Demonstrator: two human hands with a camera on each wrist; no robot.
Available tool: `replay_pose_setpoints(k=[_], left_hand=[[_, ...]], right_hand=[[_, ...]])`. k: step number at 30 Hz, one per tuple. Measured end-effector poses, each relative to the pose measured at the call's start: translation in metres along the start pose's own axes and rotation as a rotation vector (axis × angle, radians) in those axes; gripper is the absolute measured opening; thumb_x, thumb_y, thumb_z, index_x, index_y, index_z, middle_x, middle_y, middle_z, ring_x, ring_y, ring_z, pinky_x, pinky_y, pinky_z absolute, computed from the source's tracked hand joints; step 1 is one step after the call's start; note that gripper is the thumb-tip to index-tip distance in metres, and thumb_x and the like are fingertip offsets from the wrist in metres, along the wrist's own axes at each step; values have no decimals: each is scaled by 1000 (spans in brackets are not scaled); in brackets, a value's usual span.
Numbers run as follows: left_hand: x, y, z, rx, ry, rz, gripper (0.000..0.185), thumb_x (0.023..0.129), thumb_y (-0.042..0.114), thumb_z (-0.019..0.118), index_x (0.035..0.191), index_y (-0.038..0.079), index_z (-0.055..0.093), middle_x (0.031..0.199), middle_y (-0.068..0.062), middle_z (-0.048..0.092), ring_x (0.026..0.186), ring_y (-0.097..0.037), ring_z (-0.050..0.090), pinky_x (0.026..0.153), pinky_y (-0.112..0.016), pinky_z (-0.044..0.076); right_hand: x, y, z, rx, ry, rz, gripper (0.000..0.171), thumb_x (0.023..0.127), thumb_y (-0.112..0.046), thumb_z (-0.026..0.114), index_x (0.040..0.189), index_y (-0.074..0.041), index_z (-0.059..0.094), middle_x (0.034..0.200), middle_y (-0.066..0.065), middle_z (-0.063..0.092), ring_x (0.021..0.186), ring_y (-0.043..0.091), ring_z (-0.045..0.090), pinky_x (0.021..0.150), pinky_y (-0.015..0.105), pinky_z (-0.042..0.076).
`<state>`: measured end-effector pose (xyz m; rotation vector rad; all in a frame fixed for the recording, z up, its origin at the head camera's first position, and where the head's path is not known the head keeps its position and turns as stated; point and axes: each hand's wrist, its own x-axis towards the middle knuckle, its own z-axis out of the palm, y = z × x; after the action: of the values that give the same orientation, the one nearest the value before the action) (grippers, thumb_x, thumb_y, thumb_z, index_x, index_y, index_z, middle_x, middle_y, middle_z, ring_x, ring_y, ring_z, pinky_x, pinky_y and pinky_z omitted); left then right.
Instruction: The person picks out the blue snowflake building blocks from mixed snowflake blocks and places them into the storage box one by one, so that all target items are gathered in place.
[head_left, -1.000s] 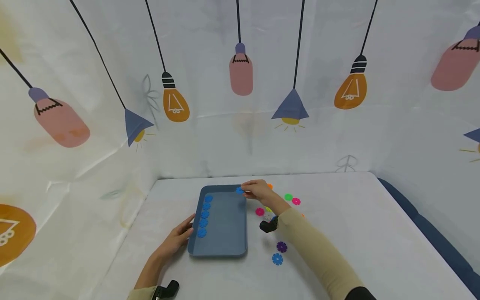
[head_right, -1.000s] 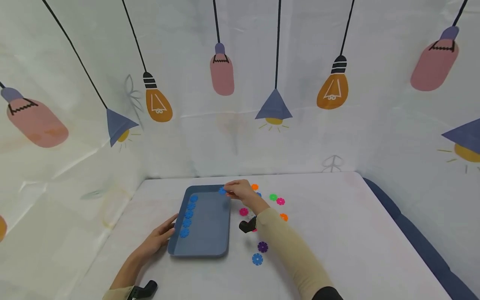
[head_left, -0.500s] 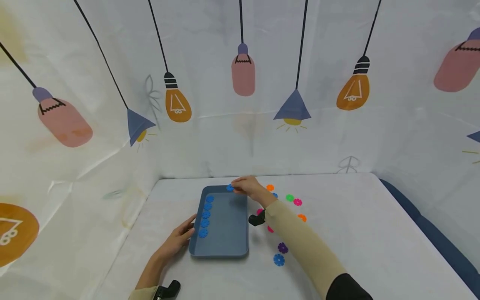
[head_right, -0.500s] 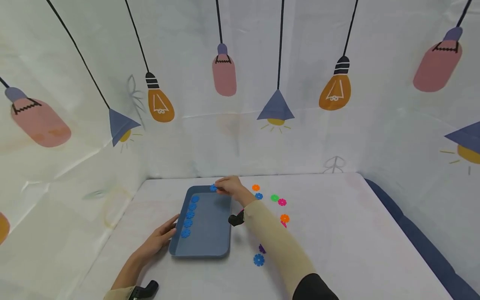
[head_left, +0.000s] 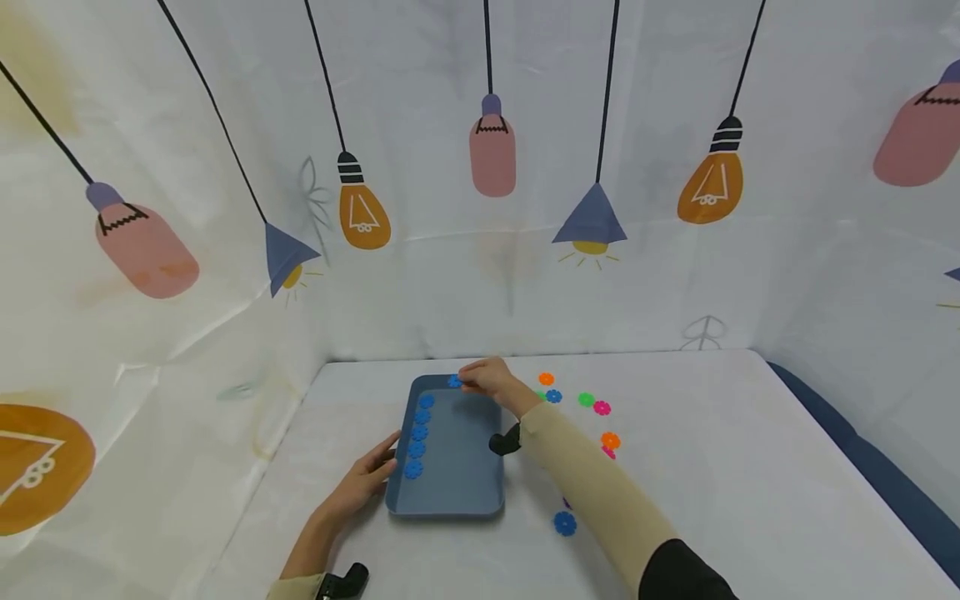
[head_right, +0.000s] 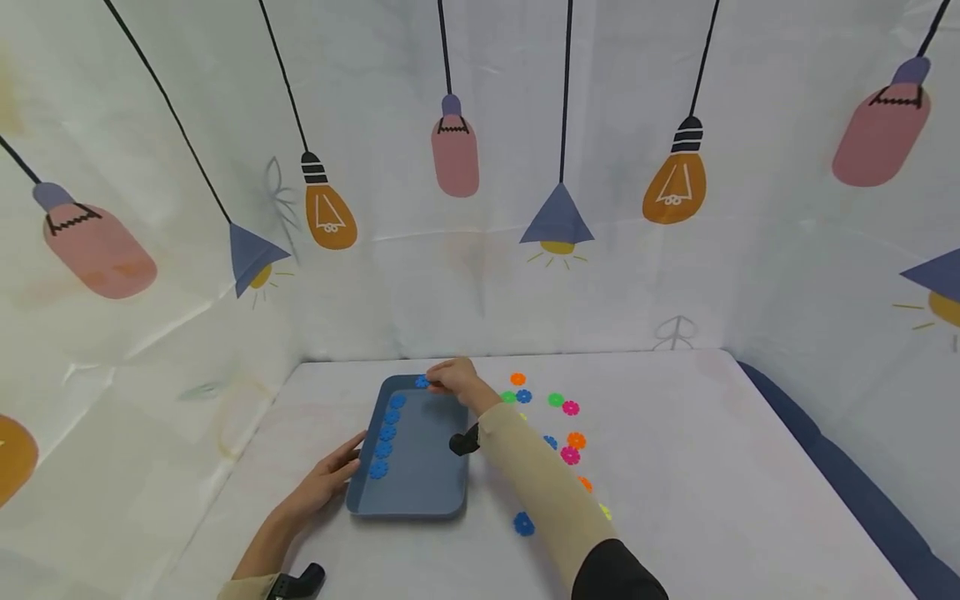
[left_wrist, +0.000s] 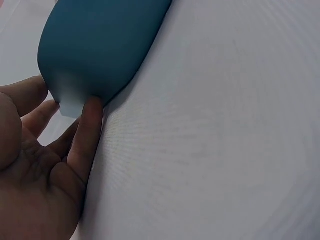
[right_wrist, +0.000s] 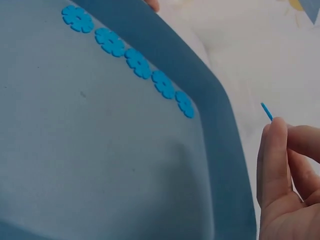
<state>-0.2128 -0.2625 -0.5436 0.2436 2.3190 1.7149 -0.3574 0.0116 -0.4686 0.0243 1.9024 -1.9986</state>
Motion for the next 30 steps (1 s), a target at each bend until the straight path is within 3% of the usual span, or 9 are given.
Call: replay_pose_setpoints(k=[4,9,18,30], left_hand=[[-2,-1,1,-12,10,-19,57,102,28,52,154,19,30,145,-25,38,130,-41,41,99,-54,41],[-3,-1,0,-7,12,-31,57,102,28,52,154,20,31,146,-25,37,131,-41,40,99,-55,41],[-1,1,1,-25,-8,-30,58,102,29,52,155,18,29,148,-26,34,134,-41,35,100,-54,39],[-3,7,3,-49,-19,-17,59,103,27,51,155,16,27,149,-27,32,134,-42,36,101,-54,39]], right_hand=[[3,10,4,-12,0,-1,24,91,-3,67,114,6,66,97,14,67,76,16,66,91,42,50],[4,15,10,-19,-15,1,26,92,-3,66,116,7,65,102,15,66,81,19,67,93,44,49],[10,22,15,-52,-3,-9,23,93,-1,64,114,9,65,106,18,64,89,24,67,85,38,54],[14,41,19,-63,43,29,21,92,0,65,111,7,68,99,17,68,78,17,67,74,29,56]])
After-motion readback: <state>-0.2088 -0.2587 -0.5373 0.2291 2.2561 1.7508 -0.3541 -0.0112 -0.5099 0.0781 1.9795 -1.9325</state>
